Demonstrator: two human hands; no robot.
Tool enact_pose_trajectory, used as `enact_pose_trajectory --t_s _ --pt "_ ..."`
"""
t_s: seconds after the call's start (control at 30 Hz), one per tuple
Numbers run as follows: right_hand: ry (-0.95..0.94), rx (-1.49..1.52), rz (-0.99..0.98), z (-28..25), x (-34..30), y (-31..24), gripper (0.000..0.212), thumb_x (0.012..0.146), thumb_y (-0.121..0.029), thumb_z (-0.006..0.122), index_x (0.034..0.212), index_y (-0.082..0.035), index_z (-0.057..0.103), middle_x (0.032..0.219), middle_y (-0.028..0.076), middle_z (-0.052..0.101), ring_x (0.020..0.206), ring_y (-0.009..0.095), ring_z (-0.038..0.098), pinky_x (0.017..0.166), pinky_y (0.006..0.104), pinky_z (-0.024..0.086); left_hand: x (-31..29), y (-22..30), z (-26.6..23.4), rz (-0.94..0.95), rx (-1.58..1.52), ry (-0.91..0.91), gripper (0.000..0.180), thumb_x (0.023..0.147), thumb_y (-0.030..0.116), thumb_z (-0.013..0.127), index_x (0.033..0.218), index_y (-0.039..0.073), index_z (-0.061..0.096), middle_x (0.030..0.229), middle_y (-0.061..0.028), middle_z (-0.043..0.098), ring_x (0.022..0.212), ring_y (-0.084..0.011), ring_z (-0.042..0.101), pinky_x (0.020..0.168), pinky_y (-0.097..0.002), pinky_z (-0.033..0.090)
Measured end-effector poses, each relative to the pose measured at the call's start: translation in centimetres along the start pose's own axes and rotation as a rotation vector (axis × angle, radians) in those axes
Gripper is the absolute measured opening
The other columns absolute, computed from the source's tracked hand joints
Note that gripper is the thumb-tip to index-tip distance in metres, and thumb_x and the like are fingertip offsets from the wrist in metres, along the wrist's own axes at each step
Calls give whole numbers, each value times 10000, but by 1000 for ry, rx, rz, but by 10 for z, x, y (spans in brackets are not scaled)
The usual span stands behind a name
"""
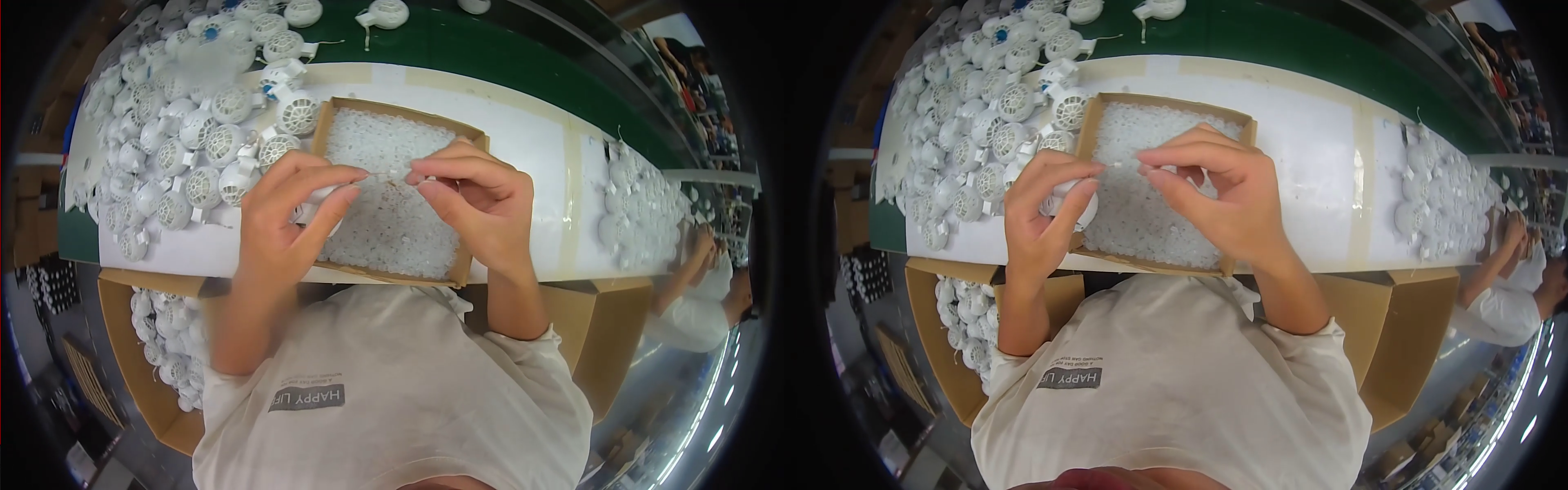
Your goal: Attaching strings to white spherical plastic product housings at an assembly line workbench.
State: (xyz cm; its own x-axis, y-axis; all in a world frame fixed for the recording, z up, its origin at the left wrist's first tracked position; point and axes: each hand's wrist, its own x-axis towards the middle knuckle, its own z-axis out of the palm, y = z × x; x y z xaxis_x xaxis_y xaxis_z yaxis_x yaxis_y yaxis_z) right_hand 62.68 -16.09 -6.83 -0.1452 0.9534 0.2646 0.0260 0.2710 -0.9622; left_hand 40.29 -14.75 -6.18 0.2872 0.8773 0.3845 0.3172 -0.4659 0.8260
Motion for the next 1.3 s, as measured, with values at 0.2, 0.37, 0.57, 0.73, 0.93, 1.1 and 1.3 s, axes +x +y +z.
enact_pose_trajectory --t_s 0.2,0.37,0.57,0.73,0.93,1.1,1.3 --pt "2 97 -28 3 -6 -4 238 827 120 680 1052 57 727 942 126 709 853 156 608 706 246 451 2 5 10 27 103 -33 179 808 21 748 980 70 755 832 -54 627 709 -185 612 601 -300 477" --pt "14 -103 -108 5 -8 -8 247 807 103 699 1040 29 739 942 105 712 840 155 593 713 249 449 2 5 11 75 155 -21 198 784 26 770 973 82 757 825 -42 616 713 -190 603 601 -309 476" --pt "-30 -370 -195 -4 -9 2 274 754 55 738 1012 -37 758 923 72 708 834 189 586 695 285 441 3 14 20 204 357 -45 172 768 -5 770 924 51 721 865 -69 622 776 -226 607 662 -332 480" --pt "30 -515 -337 -23 -15 0 272 718 35 753 977 -48 755 911 70 703 841 220 586 717 320 441 6 12 36 284 467 -110 150 772 96 786 898 117 706 868 -23 609 820 -227 588 644 -343 495" --pt "-34 -859 -318 -34 -32 -12 236 701 18 755 930 -38 739 900 68 699 850 244 594 778 349 436 11 17 58 252 497 -259 239 776 137 785 988 112 677 908 -34 627 856 -249 596 681 -367 509" --pt "-83 -741 -229 -43 -36 -3 227 710 26 744 932 -24 737 876 75 697 834 259 603 773 357 448 17 23 69 171 308 -319 349 764 155 796 1067 80 641 966 -67 638 874 -285 605 728 -391 515" --pt "-1 -438 -160 -48 -45 19 228 742 47 733 965 -2 739 850 92 694 783 254 608 733 333 467 17 20 79 8 83 -310 434 760 176 807 1134 43 631 999 -124 626 895 -304 627 759 -387 516"
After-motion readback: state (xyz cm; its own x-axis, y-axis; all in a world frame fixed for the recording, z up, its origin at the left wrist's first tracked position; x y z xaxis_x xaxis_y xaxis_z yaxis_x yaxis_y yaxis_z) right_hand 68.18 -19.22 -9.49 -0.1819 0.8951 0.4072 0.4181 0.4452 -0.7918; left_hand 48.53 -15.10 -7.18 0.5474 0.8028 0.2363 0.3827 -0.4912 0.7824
